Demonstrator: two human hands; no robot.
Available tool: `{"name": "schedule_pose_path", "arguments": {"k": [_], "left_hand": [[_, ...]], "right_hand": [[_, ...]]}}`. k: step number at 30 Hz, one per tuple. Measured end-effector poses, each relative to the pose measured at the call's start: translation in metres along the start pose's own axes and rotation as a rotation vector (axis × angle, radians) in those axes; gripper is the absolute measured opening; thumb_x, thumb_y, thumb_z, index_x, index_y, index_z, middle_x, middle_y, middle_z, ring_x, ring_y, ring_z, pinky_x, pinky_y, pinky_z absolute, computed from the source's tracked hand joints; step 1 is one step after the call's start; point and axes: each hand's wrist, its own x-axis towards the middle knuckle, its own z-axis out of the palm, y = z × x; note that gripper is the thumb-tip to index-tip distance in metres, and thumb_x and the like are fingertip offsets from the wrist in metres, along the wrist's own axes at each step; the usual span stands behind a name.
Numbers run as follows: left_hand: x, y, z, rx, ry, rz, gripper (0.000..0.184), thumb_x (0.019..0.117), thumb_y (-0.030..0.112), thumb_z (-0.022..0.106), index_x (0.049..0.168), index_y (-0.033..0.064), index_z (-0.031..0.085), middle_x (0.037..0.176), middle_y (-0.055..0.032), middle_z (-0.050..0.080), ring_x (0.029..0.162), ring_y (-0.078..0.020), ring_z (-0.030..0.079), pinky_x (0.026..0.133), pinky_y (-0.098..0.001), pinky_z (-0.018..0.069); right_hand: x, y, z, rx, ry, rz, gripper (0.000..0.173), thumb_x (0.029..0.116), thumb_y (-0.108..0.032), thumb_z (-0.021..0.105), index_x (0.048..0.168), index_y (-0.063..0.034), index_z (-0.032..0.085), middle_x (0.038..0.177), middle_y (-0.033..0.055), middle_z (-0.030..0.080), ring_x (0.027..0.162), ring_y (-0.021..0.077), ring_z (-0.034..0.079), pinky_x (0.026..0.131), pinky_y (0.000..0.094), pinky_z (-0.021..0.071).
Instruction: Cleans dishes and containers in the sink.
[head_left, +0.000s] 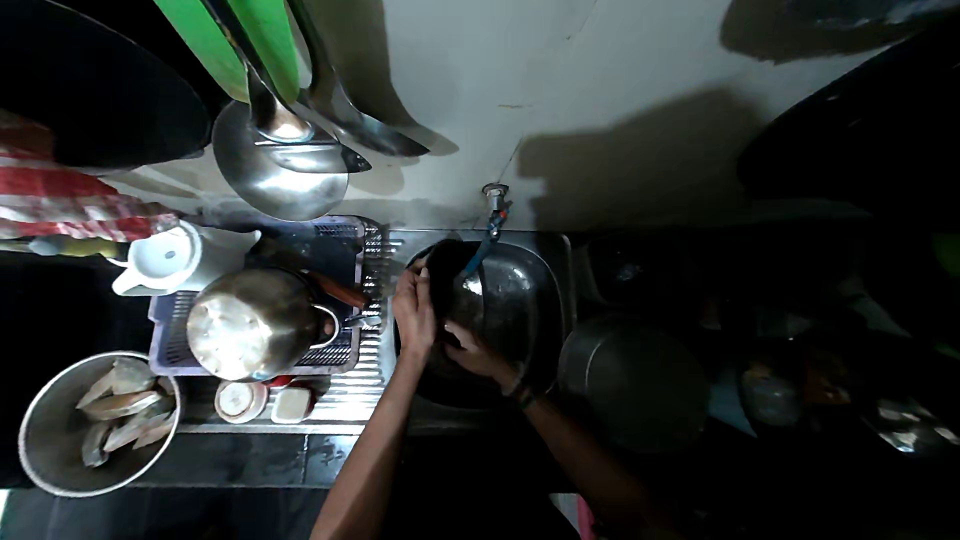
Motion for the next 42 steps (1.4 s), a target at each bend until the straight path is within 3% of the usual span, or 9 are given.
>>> {"name": "schedule_pose_path", "arguments": {"k": [4, 8, 12, 18, 22, 27, 32, 38, 42], "left_hand": [[-0.010, 0.011, 0.005, -0.020, 0.000, 0.043, 0.029, 0.1088, 0.020, 0.044, 0.106, 0.0016, 0.066, 0.127, -0.0077, 0.070, 0.117, -0.0147, 0.066, 0.100, -0.0377, 0.0532], [-0.022, 0.014, 0.011, 0.007, 0.038, -0.017, 0.030, 0.1087, 0.020, 0.045, 0.114, 0.0016, 0.068, 0.122, -0.0085, 0.071, 0.111, -0.0136, 0.067, 0.098, -0.0353, 0.0542], [-0.023, 0.011, 0.004, -0.003, 0.103, -0.073, 0.029, 0.1081, 0.018, 0.046, 0.108, 0.0000, 0.069, 0.115, -0.0104, 0.072, 0.105, -0.0141, 0.068, 0.093, -0.0344, 0.0554], [-0.022, 0.008, -0.003, 0.000, 0.123, -0.097, 0.029, 0.1083, 0.018, 0.046, 0.110, -0.0003, 0.069, 0.113, -0.0104, 0.072, 0.104, -0.0141, 0.068, 0.093, -0.0348, 0.0553], [-0.025, 0.008, -0.002, 0.006, 0.132, -0.096, 0.028, 0.1072, 0.016, 0.048, 0.094, -0.0006, 0.066, 0.114, -0.0106, 0.072, 0.104, -0.0137, 0.069, 0.092, -0.0338, 0.0550], [-0.029, 0.009, 0.006, 0.003, 0.080, -0.078, 0.030, 0.1079, 0.018, 0.046, 0.112, -0.0017, 0.069, 0.111, -0.0109, 0.072, 0.103, -0.0153, 0.069, 0.094, -0.0357, 0.0556], [-0.036, 0.004, 0.024, 0.039, 0.040, -0.008, 0.029, 0.1070, 0.017, 0.046, 0.108, -0.0018, 0.068, 0.112, -0.0121, 0.071, 0.105, -0.0165, 0.068, 0.092, -0.0347, 0.0559], [-0.020, 0.009, 0.011, 0.063, 0.029, 0.048, 0.030, 0.1093, 0.019, 0.044, 0.116, -0.0005, 0.065, 0.131, -0.0109, 0.068, 0.124, -0.0170, 0.063, 0.105, -0.0367, 0.0516], [-0.021, 0.020, 0.009, 0.065, -0.004, -0.008, 0.030, 0.1082, 0.018, 0.046, 0.119, 0.0004, 0.068, 0.120, -0.0107, 0.070, 0.111, -0.0154, 0.067, 0.098, -0.0355, 0.0541]], "right_hand": [[0.020, 0.029, -0.018, -0.361, 0.092, 0.272, 0.044, 0.0987, -0.027, 0.063, 0.135, -0.0018, 0.064, 0.142, 0.0228, 0.058, 0.137, 0.0375, 0.051, 0.117, 0.0506, 0.0388], [0.067, 0.022, -0.012, 0.674, 0.414, 0.450, 0.033, 0.1041, -0.016, 0.057, 0.134, -0.0027, 0.059, 0.122, 0.0132, 0.068, 0.108, 0.0193, 0.066, 0.093, 0.0360, 0.0567], [0.084, -0.010, -0.018, 1.306, 0.467, 0.599, 0.047, 0.1071, -0.050, 0.040, 0.133, -0.0139, 0.056, 0.114, 0.0123, 0.067, 0.100, 0.0277, 0.067, 0.082, 0.0480, 0.0588], [0.079, 0.006, -0.017, 1.278, 0.335, 0.364, 0.037, 0.1062, -0.023, 0.052, 0.143, -0.0209, 0.056, 0.106, 0.0019, 0.067, 0.074, 0.0073, 0.060, 0.066, 0.0208, 0.0529], [0.083, -0.010, -0.023, 1.079, 0.441, 0.552, 0.027, 0.1074, -0.033, 0.052, 0.115, -0.0110, 0.065, 0.065, -0.0053, 0.049, 0.046, 0.0011, 0.038, 0.042, 0.0157, 0.0337], [0.099, -0.012, -0.022, 1.138, 0.690, 0.728, 0.042, 0.1095, -0.042, 0.040, 0.088, -0.0096, 0.055, 0.058, -0.0001, 0.047, 0.044, 0.0089, 0.043, 0.042, 0.0246, 0.0399], [0.066, -0.053, -0.005, 1.244, 0.493, 0.444, 0.037, 0.1116, -0.033, 0.033, 0.124, -0.0083, 0.058, 0.100, 0.0064, 0.068, 0.090, 0.0137, 0.066, 0.079, 0.0323, 0.0572], [-0.007, -0.012, -0.009, 0.013, -0.157, 0.362, 0.046, 0.1041, -0.017, 0.057, 0.148, -0.0040, 0.052, 0.150, 0.0183, 0.052, 0.139, 0.0235, 0.050, 0.117, 0.0393, 0.0401], [0.029, 0.023, -0.019, -0.226, 0.335, 0.398, 0.054, 0.0962, -0.017, 0.065, 0.144, 0.0049, 0.050, 0.143, 0.0268, 0.055, 0.131, 0.0372, 0.057, 0.112, 0.0475, 0.0465]]}}
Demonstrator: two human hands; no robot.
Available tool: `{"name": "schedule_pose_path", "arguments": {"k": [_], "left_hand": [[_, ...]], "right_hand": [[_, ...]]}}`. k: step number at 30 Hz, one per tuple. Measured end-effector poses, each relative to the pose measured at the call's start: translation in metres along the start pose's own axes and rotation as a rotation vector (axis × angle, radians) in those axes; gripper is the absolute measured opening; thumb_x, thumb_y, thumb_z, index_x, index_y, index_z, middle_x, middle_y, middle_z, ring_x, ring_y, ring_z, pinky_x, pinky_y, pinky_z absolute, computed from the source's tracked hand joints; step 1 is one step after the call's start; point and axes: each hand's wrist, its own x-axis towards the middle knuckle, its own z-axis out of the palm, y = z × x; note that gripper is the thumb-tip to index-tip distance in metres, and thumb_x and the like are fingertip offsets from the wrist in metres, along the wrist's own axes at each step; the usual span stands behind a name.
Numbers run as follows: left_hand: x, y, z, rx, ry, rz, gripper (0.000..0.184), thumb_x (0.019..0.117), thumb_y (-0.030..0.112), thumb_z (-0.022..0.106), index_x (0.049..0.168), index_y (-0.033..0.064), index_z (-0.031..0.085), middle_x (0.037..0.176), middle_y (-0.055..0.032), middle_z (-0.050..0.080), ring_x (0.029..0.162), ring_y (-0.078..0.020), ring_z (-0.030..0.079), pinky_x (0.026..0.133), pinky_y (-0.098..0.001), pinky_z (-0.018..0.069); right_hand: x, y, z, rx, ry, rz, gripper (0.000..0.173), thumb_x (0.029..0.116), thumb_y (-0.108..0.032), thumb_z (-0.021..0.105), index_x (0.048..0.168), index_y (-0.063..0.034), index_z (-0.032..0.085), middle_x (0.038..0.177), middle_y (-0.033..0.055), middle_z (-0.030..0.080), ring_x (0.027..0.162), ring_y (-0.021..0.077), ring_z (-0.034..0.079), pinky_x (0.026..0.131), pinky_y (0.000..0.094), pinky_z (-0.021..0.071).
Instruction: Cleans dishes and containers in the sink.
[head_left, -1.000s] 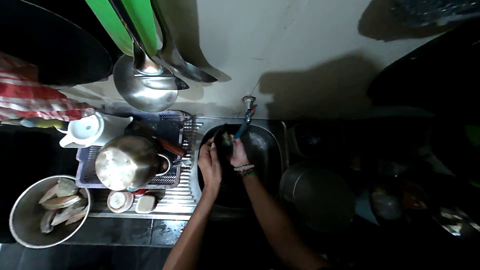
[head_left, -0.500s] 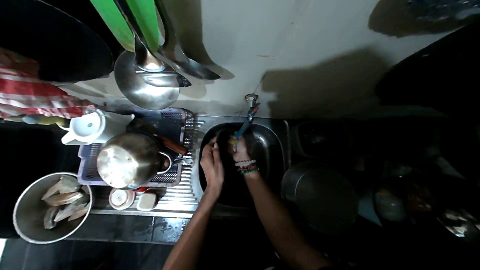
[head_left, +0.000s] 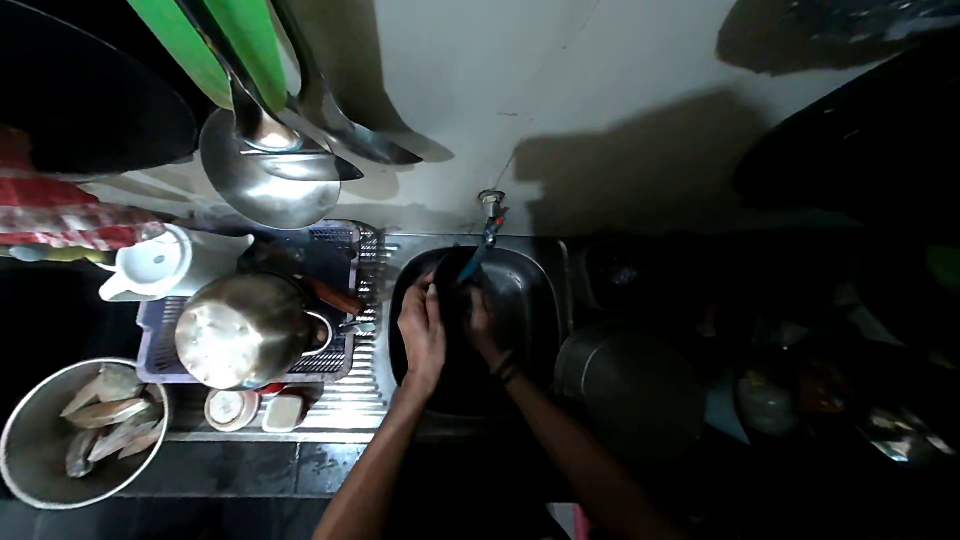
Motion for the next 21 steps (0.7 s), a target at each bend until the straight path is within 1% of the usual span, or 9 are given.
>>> {"name": "schedule_pose_path", "arguments": {"k": [2, 4, 6, 8, 10, 12, 15, 19, 21], "left_hand": [[-0.005, 0.001, 0.002, 0.002, -0.020, -0.028, 0.029, 0.1082, 0.018, 0.046, 0.118, 0.0010, 0.068, 0.115, -0.0105, 0.071, 0.106, -0.0153, 0.068, 0.095, -0.0349, 0.0552], [-0.007, -0.002, 0.007, -0.004, -0.037, -0.048, 0.030, 0.1086, 0.019, 0.046, 0.119, 0.0011, 0.068, 0.111, -0.0105, 0.072, 0.103, -0.0153, 0.069, 0.093, -0.0347, 0.0559], [-0.006, -0.008, 0.012, -0.014, -0.021, -0.062, 0.031, 0.1084, 0.020, 0.046, 0.118, 0.0013, 0.069, 0.108, -0.0105, 0.072, 0.101, -0.0157, 0.069, 0.092, -0.0352, 0.0558], [0.002, -0.013, 0.011, -0.038, 0.002, -0.046, 0.032, 0.1083, 0.019, 0.045, 0.118, 0.0004, 0.068, 0.109, -0.0115, 0.071, 0.102, -0.0168, 0.068, 0.093, -0.0373, 0.0555], [0.010, -0.012, 0.006, -0.038, 0.021, -0.004, 0.032, 0.1090, 0.020, 0.044, 0.119, 0.0005, 0.067, 0.114, -0.0111, 0.071, 0.105, -0.0161, 0.068, 0.095, -0.0374, 0.0551], [0.013, -0.007, 0.000, -0.015, 0.030, 0.052, 0.031, 0.1095, 0.021, 0.043, 0.118, -0.0001, 0.066, 0.122, -0.0105, 0.070, 0.112, -0.0154, 0.067, 0.099, -0.0368, 0.0537], [0.017, 0.004, 0.000, 0.027, 0.046, 0.159, 0.031, 0.1094, 0.020, 0.043, 0.116, -0.0004, 0.065, 0.128, -0.0106, 0.068, 0.120, -0.0175, 0.064, 0.103, -0.0377, 0.0523], [0.006, 0.017, 0.000, 0.270, 0.030, 0.256, 0.035, 0.1081, 0.023, 0.039, 0.121, 0.0045, 0.066, 0.137, -0.0071, 0.065, 0.133, -0.0228, 0.055, 0.115, -0.0523, 0.0369], [-0.001, 0.027, 0.002, 0.447, 0.080, 0.328, 0.032, 0.1059, 0.022, 0.042, 0.118, 0.0051, 0.067, 0.138, -0.0063, 0.065, 0.137, -0.0263, 0.053, 0.117, -0.0600, 0.0297]], "right_hand": [[0.017, -0.013, 0.007, 0.233, 0.199, 0.121, 0.059, 0.0968, -0.021, 0.069, 0.146, 0.0010, 0.045, 0.133, 0.0243, 0.063, 0.121, 0.0335, 0.064, 0.105, 0.0477, 0.0520], [0.024, -0.030, 0.018, 0.580, 0.263, 0.124, 0.059, 0.0978, -0.023, 0.069, 0.147, -0.0028, 0.043, 0.130, 0.0202, 0.061, 0.115, 0.0260, 0.064, 0.099, 0.0416, 0.0551], [0.011, -0.051, 0.021, 0.849, 0.140, 0.046, 0.060, 0.1005, -0.024, 0.066, 0.152, -0.0096, 0.038, 0.133, 0.0130, 0.061, 0.116, 0.0187, 0.064, 0.099, 0.0370, 0.0563], [-0.012, -0.067, 0.014, 0.947, -0.074, -0.079, 0.048, 0.1037, -0.017, 0.058, 0.147, -0.0049, 0.044, 0.136, 0.0120, 0.060, 0.122, 0.0158, 0.061, 0.105, 0.0340, 0.0525], [-0.029, -0.060, 0.005, 0.824, -0.267, -0.224, 0.044, 0.1010, -0.008, 0.058, 0.142, 0.0057, 0.049, 0.133, 0.0145, 0.062, 0.121, 0.0124, 0.061, 0.106, 0.0298, 0.0503], [-0.034, -0.039, -0.011, 0.524, -0.304, -0.293, 0.042, 0.0934, -0.008, 0.065, 0.132, 0.0075, 0.058, 0.125, 0.0162, 0.066, 0.115, 0.0143, 0.064, 0.102, 0.0302, 0.0527], [-0.031, -0.030, -0.075, 0.240, 0.019, -0.125, 0.030, 0.0921, -0.010, 0.068, 0.118, 0.0037, 0.066, 0.116, 0.0177, 0.069, 0.107, 0.0224, 0.067, 0.095, 0.0391, 0.0565], [-0.020, -0.009, -0.170, -0.149, 0.398, 0.100, 0.041, 0.0964, -0.020, 0.070, 0.133, -0.0030, 0.059, 0.125, 0.0240, 0.064, 0.110, 0.0409, 0.065, 0.092, 0.0619, 0.0539], [-0.015, -0.001, -0.194, -0.336, 0.486, 0.139, 0.053, 0.0954, -0.027, 0.072, 0.144, -0.0122, 0.055, 0.148, 0.0273, 0.048, 0.130, 0.0520, 0.050, 0.100, 0.0727, 0.0426]]}}
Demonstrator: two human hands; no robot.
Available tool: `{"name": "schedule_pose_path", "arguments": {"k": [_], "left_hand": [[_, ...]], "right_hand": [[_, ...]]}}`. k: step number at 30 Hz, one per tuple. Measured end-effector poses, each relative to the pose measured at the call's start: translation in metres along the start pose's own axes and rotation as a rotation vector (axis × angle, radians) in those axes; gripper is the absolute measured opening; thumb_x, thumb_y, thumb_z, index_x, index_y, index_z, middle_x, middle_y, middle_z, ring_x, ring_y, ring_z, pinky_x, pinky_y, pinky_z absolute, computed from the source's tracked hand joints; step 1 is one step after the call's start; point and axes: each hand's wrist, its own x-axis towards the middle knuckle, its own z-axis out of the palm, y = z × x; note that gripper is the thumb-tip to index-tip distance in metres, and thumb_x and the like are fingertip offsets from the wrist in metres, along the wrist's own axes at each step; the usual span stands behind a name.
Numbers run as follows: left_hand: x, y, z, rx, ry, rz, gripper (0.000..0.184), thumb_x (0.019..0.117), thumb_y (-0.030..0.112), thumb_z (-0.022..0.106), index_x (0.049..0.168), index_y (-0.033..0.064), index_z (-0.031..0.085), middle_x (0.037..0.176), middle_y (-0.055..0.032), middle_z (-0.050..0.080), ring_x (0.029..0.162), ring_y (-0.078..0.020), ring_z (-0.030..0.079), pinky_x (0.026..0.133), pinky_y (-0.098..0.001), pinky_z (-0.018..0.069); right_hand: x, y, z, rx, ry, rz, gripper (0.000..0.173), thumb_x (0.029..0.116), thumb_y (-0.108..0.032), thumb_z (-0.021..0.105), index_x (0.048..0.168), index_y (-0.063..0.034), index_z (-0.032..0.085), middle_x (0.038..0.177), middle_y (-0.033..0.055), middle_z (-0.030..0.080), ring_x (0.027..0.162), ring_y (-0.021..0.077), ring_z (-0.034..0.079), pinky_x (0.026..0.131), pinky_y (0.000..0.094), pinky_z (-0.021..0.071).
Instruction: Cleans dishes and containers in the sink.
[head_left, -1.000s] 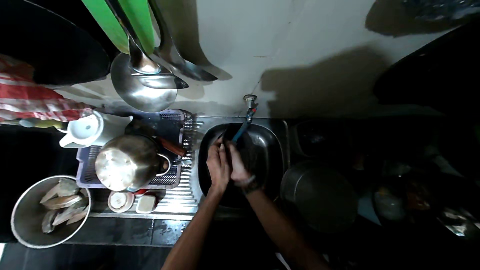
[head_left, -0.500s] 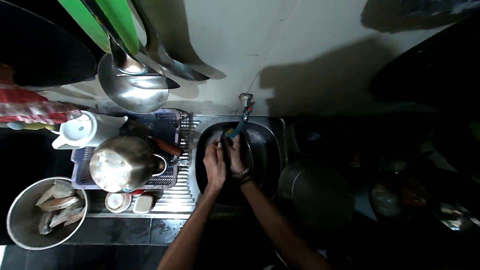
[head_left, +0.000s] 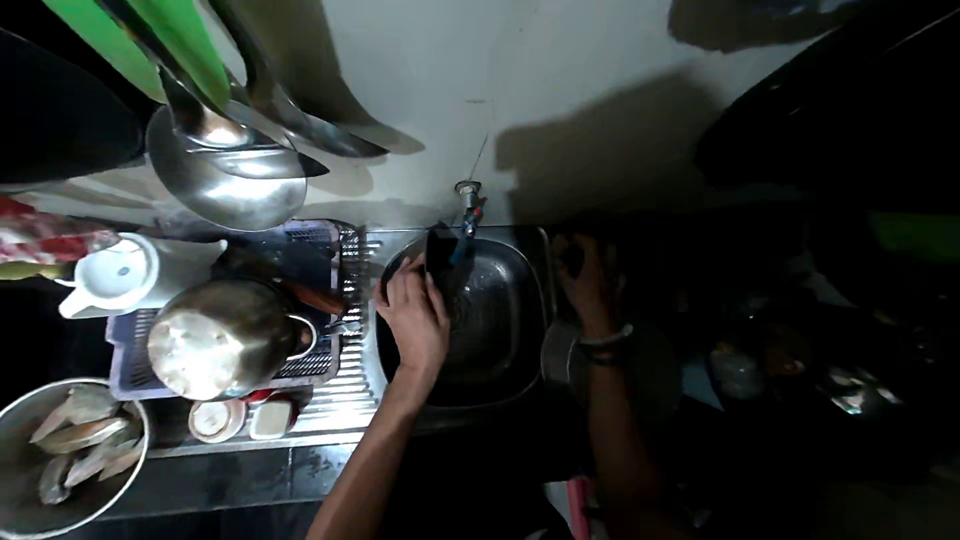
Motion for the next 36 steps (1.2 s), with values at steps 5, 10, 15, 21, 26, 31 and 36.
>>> {"name": "schedule_pose_path", "arguments": {"k": [5, 10, 15, 21, 26, 31, 36], "left_hand": [[-0.009, 0.014, -0.005, 0.090, 0.113, 0.019, 0.025, 0.1015, 0.020, 0.048, 0.106, 0.0074, 0.069, 0.129, -0.0076, 0.068, 0.136, -0.0290, 0.053, 0.118, -0.0634, 0.0255], [-0.018, 0.019, -0.017, 0.022, 0.073, -0.091, 0.029, 0.1032, 0.022, 0.046, 0.110, 0.0058, 0.068, 0.130, -0.0102, 0.067, 0.136, -0.0320, 0.053, 0.116, -0.0631, 0.0303], [-0.027, 0.007, -0.030, -0.224, 0.056, -0.301, 0.034, 0.1063, 0.019, 0.042, 0.121, -0.0026, 0.064, 0.130, -0.0163, 0.065, 0.129, -0.0294, 0.056, 0.111, -0.0481, 0.0434], [-0.032, -0.039, -0.004, -0.646, -0.003, -0.793, 0.030, 0.1107, 0.024, 0.045, 0.108, 0.0000, 0.062, 0.092, -0.0100, 0.065, 0.084, -0.0157, 0.064, 0.081, -0.0365, 0.0553], [-0.031, -0.042, 0.024, -0.906, 0.024, -0.759, 0.033, 0.1098, 0.031, 0.048, 0.087, 0.0078, 0.051, 0.083, -0.0055, 0.056, 0.075, -0.0155, 0.055, 0.071, -0.0341, 0.0501], [-0.025, -0.016, -0.004, -0.775, 0.012, -0.375, 0.029, 0.1063, 0.020, 0.050, 0.084, 0.0051, 0.061, 0.146, -0.0076, 0.059, 0.141, -0.0211, 0.050, 0.114, -0.0416, 0.0451], [-0.044, 0.027, -0.021, -0.122, -0.112, -0.131, 0.029, 0.1036, 0.034, 0.052, 0.098, 0.0151, 0.074, 0.154, -0.0030, 0.052, 0.150, -0.0368, 0.036, 0.116, -0.0766, 0.0159]], "right_hand": [[-0.018, -0.039, 0.028, 0.120, -0.065, -0.095, 0.034, 0.1063, -0.023, 0.053, 0.133, -0.0042, 0.063, 0.137, 0.0227, 0.058, 0.127, 0.0399, 0.057, 0.107, 0.0574, 0.0472], [-0.072, -0.080, 0.147, 0.384, -0.601, -0.210, 0.046, 0.1033, -0.019, 0.058, 0.143, 0.0049, 0.053, 0.140, 0.0250, 0.059, 0.133, 0.0334, 0.055, 0.115, 0.0444, 0.0420], [-0.049, -0.083, 0.173, 0.331, -0.756, -0.222, 0.045, 0.1071, -0.028, 0.053, 0.146, -0.0058, 0.054, 0.135, 0.0220, 0.063, 0.125, 0.0362, 0.061, 0.108, 0.0542, 0.0473], [-0.006, -0.049, 0.093, 0.022, -0.602, -0.218, 0.035, 0.1072, -0.027, 0.055, 0.130, -0.0026, 0.065, 0.119, 0.0270, 0.068, 0.113, 0.0461, 0.065, 0.099, 0.0658, 0.0486], [-0.001, -0.050, 0.057, -0.047, -0.414, -0.134, 0.038, 0.1096, -0.032, 0.048, 0.136, -0.0081, 0.061, 0.108, 0.0271, 0.070, 0.098, 0.0486, 0.068, 0.085, 0.0681, 0.0524], [-0.014, -0.038, 0.126, 0.337, -0.471, -0.077, 0.046, 0.1113, -0.030, 0.041, 0.147, -0.0031, 0.053, 0.143, 0.0244, 0.057, 0.131, 0.0396, 0.056, 0.111, 0.0585, 0.0437], [-0.086, -0.075, 0.171, 0.526, -0.650, -0.126, 0.041, 0.1070, -0.015, 0.048, 0.144, 0.0021, 0.053, 0.135, 0.0130, 0.064, 0.124, 0.0123, 0.061, 0.108, 0.0259, 0.0478]]}}
